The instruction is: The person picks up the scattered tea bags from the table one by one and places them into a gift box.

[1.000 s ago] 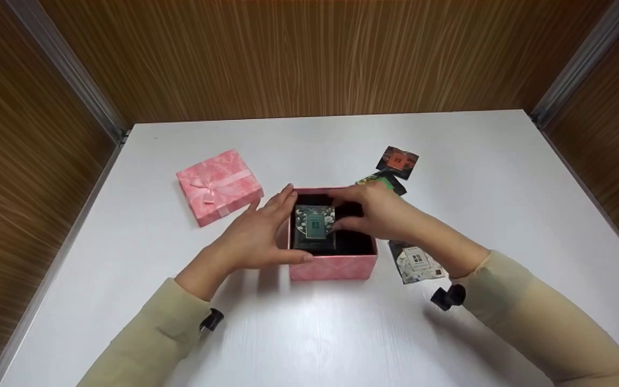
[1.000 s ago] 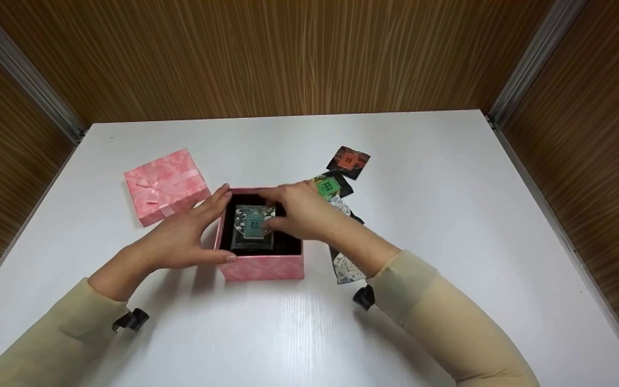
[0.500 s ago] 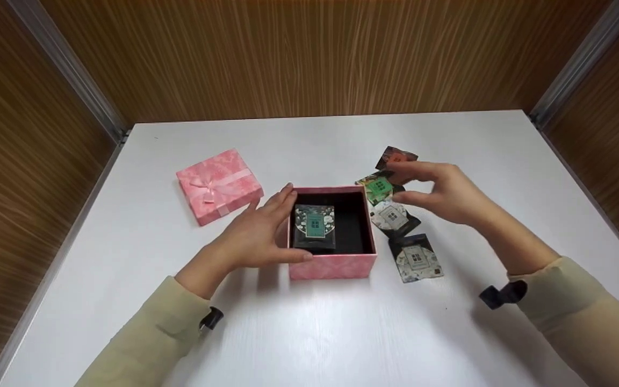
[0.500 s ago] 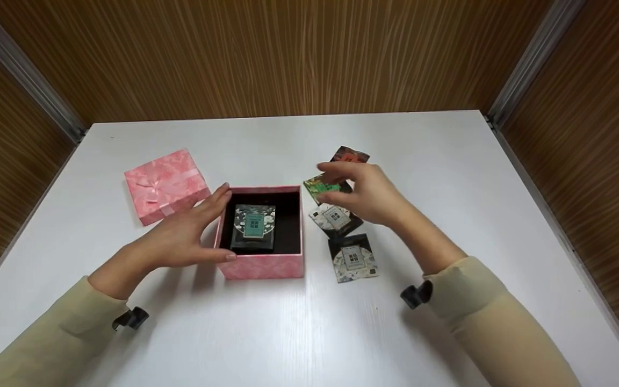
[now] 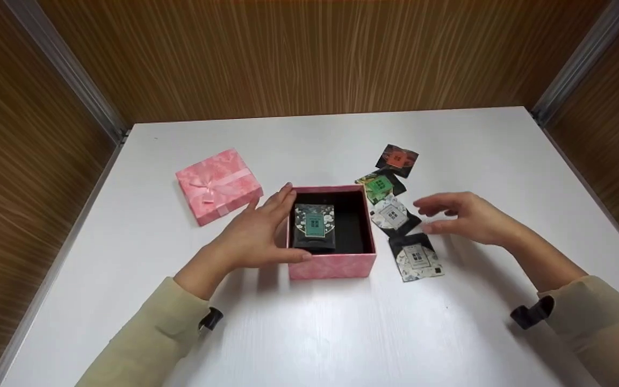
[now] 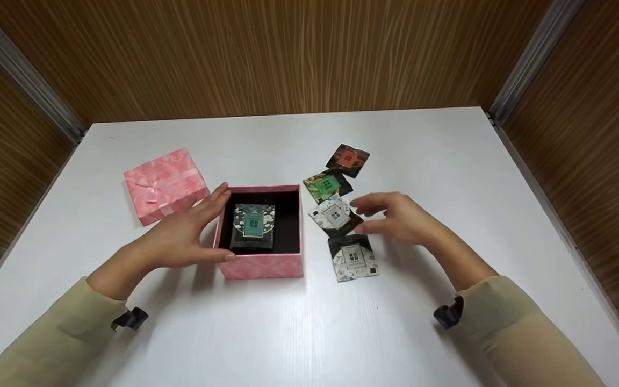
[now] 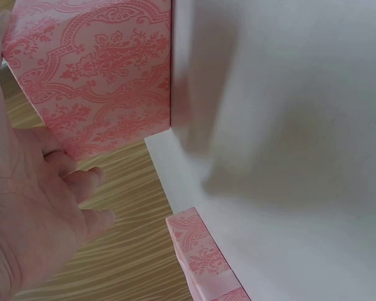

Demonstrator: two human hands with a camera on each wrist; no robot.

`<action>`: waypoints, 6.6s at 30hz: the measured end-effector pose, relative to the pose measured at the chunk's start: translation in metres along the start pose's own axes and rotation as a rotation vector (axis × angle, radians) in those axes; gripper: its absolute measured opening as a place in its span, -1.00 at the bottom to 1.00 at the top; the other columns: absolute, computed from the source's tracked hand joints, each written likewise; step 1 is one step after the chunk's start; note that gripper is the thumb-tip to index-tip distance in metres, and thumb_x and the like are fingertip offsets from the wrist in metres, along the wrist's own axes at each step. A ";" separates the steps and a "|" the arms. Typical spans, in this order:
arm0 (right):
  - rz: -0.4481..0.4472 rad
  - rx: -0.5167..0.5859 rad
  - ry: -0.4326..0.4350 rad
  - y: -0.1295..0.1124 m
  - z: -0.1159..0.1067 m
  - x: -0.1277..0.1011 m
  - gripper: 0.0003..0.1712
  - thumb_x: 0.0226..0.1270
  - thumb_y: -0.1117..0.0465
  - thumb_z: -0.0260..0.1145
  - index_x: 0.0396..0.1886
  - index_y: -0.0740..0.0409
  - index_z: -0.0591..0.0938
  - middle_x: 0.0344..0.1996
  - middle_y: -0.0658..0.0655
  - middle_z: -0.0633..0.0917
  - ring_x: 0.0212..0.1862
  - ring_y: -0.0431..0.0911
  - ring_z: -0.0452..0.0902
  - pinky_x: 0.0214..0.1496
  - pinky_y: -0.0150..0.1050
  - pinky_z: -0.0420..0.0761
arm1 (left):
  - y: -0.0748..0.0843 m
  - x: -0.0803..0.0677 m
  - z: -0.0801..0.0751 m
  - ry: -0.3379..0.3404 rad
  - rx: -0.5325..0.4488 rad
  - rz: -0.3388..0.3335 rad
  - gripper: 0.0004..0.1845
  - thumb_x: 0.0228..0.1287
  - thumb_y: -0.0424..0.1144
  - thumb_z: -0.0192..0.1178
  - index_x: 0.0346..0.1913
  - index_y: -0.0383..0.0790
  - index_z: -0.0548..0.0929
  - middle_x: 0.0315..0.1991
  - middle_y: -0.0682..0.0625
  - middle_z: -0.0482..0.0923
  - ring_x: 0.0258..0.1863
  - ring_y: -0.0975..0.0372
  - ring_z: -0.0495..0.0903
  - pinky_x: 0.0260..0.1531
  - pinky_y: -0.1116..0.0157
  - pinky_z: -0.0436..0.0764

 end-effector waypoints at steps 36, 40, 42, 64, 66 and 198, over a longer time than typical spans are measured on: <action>0.101 -0.047 -0.158 0.028 0.039 -0.023 -0.20 0.15 0.07 0.70 0.40 -0.04 0.63 0.41 0.35 0.39 0.45 0.37 0.20 0.45 0.46 0.22 | -0.001 -0.001 0.002 0.002 -0.012 -0.007 0.44 0.06 0.75 0.09 0.73 -0.20 -0.10 0.75 -0.01 -0.23 0.70 0.22 -0.14 0.66 -0.08 -0.14; 0.090 -0.062 -0.155 0.028 0.039 -0.023 -0.21 0.15 0.08 0.70 0.39 -0.06 0.62 0.41 0.35 0.40 0.44 0.37 0.22 0.44 0.46 0.23 | -0.001 0.000 0.001 -0.003 -0.011 -0.014 0.45 0.05 0.76 0.09 0.74 -0.19 -0.10 0.75 0.01 -0.24 0.70 0.22 -0.13 0.66 -0.07 -0.13; 0.085 -0.064 -0.152 0.028 0.039 -0.023 -0.22 0.14 0.09 0.71 0.37 -0.06 0.61 0.41 0.35 0.41 0.44 0.37 0.22 0.44 0.46 0.23 | 0.000 0.000 0.000 -0.005 -0.009 -0.015 0.44 0.05 0.76 0.09 0.74 -0.18 -0.10 0.75 0.02 -0.25 0.70 0.22 -0.13 0.65 -0.07 -0.12; 0.117 0.018 -0.132 0.029 0.038 -0.022 -0.32 0.09 0.18 0.72 0.16 0.02 0.56 0.20 0.12 0.54 0.30 0.07 0.33 0.38 -0.19 0.25 | 0.001 -0.001 0.000 0.001 -0.011 -0.012 0.45 0.04 0.75 0.10 0.73 -0.19 -0.10 0.76 0.01 -0.23 0.70 0.24 -0.15 0.66 -0.06 -0.14; 0.116 0.031 -0.136 0.029 0.037 -0.022 -0.32 0.10 0.19 0.71 0.17 0.02 0.56 0.21 0.12 0.55 0.30 0.06 0.34 0.36 -0.29 0.24 | 0.000 -0.001 0.001 0.000 -0.013 -0.014 0.45 0.03 0.77 0.09 0.74 -0.18 -0.10 0.76 0.02 -0.24 0.70 0.24 -0.14 0.66 -0.06 -0.14; -0.145 0.119 0.158 -0.121 0.073 0.066 -0.57 0.29 0.27 0.60 0.14 0.18 0.77 -0.15 0.09 0.78 -0.15 -0.08 0.71 -0.03 -0.10 0.70 | 0.001 0.000 -0.001 -0.006 -0.034 -0.013 0.44 0.05 0.77 0.06 0.74 -0.16 -0.11 0.75 0.01 -0.25 0.70 0.22 -0.12 0.65 -0.07 -0.11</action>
Point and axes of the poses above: each hand's wrist, its own x-axis towards the middle knuckle, its own z-axis out of the palm, y = z × x, the point moved 4 cm from there along x, towards the middle knuckle
